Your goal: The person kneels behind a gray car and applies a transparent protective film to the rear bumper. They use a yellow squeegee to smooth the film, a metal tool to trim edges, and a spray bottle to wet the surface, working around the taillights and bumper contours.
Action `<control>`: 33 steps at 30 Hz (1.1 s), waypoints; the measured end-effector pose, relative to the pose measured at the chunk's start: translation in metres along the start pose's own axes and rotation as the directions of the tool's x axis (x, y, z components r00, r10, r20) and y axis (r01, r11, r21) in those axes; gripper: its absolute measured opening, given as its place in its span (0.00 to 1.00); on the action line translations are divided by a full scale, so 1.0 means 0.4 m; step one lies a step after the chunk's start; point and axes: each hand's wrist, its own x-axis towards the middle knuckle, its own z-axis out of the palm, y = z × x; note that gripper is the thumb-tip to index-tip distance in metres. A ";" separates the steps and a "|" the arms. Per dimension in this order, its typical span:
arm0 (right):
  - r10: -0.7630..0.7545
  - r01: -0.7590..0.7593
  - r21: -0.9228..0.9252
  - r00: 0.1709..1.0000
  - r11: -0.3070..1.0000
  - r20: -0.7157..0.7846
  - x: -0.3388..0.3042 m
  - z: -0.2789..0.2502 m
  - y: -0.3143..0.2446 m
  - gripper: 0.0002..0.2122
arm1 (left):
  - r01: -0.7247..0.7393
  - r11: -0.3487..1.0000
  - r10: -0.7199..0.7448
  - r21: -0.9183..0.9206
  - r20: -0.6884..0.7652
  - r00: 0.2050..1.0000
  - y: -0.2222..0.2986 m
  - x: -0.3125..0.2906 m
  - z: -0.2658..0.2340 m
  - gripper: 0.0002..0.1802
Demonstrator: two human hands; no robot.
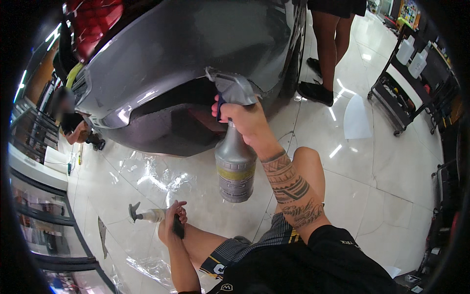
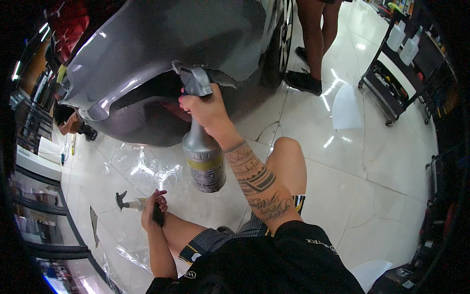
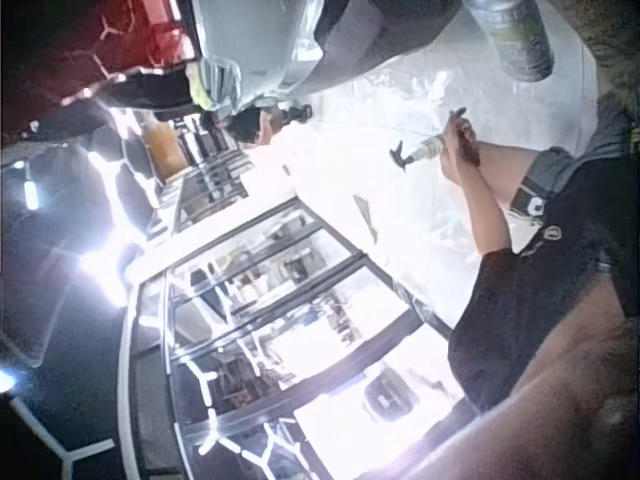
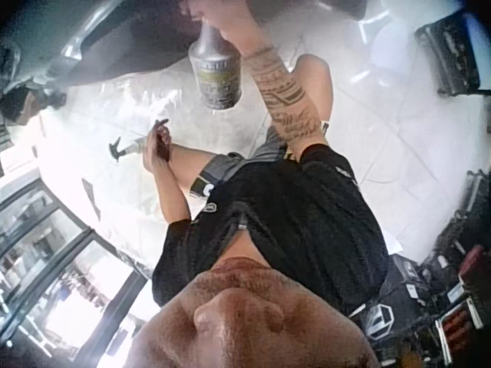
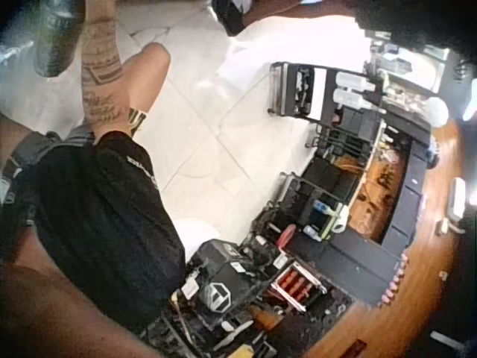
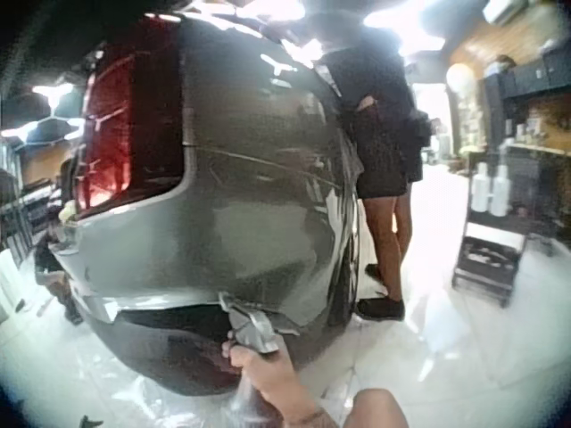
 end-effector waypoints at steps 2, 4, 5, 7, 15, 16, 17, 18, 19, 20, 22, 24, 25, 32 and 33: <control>0.010 -0.005 -0.193 1.000 0.981 0.026 -0.010 0.062 0.016 0.05 | -0.006 0.999 0.007 -0.036 0.021 1.000 -0.008 0.026 -0.014 0.20; 0.037 -0.012 -0.298 0.996 0.954 0.076 -0.018 0.105 0.011 0.05 | 0.030 0.998 -0.028 -0.059 0.035 0.999 -0.013 0.048 -0.026 0.19; 0.045 -0.028 -0.255 0.997 0.967 0.059 -0.020 0.114 0.012 0.05 | 0.043 0.996 -0.041 -0.073 0.038 0.998 -0.011 0.057 -0.037 0.19; 0.067 -0.062 -0.165 0.997 0.984 0.028 -0.020 0.133 0.020 0.04 | 0.051 0.995 -0.040 -0.090 0.119 0.992 -0.014 0.108 -0.064 0.20; 0.170 -0.151 -0.362 0.985 0.920 0.023 -0.060 0.367 0.129 0.03 | 0.082 0.981 -0.044 -0.175 0.209 0.977 -0.054 0.238 -0.137 0.21; 0.126 -0.108 -0.382 0.992 0.918 0.022 -0.058 0.377 0.151 0.03 | 0.078 0.982 -0.031 -0.171 0.259 0.965 -0.061 0.255 -0.138 0.22; 0.082 -0.065 -0.401 0.996 0.914 0.024 -0.049 0.380 0.182 0.03 | 0.093 0.979 -0.041 -0.179 0.274 0.961 -0.069 0.270 -0.144 0.22; 0.040 -0.026 -0.419 0.999 0.907 0.024 -0.048 0.392 0.200 0.04 | 0.110 0.976 -0.054 -0.185 0.287 0.956 -0.068 0.277 -0.137 0.22; 0.042 -0.023 -0.483 0.999 0.875 0.028 -0.049 0.397 0.214 0.04 | 0.128 0.973 -0.066 -0.192 0.300 0.952 -0.069 0.285 -0.129 0.22; 0.049 -0.020 -0.538 0.998 0.843 0.038 -0.055 0.415 0.218 0.05 | 0.120 0.975 -0.063 -0.188 0.282 0.957 -0.052 0.270 -0.129 0.23; 0.039 -0.004 -0.607 0.998 0.795 0.044 -0.064 0.442 0.231 0.06 | 0.102 0.976 -0.036 -0.190 0.321 0.946 -0.061 0.287 -0.153 0.23; 0.010 0.012 -0.644 0.999 0.765 0.031 -0.070 0.455 0.247 0.06 | 0.086 0.978 -0.021 -0.191 0.318 0.948 -0.063 0.289 -0.162 0.24; -0.027 0.043 -0.659 0.999 0.751 0.035 -0.075 0.461 0.266 0.06 | 0.085 0.974 -0.017 -0.208 0.306 0.952 -0.067 0.287 -0.163 0.25; -0.146 0.162 -0.670 0.986 0.724 0.081 -0.074 0.499 0.389 0.08 | 0.129 0.906 -0.032 -0.402 0.241 0.970 -0.096 0.349 -0.189 0.28; -0.090 0.143 -0.680 0.989 0.719 0.114 -0.071 0.513 0.387 0.08 | 0.127 0.890 -0.014 -0.437 0.253 0.967 -0.101 0.360 -0.191 0.28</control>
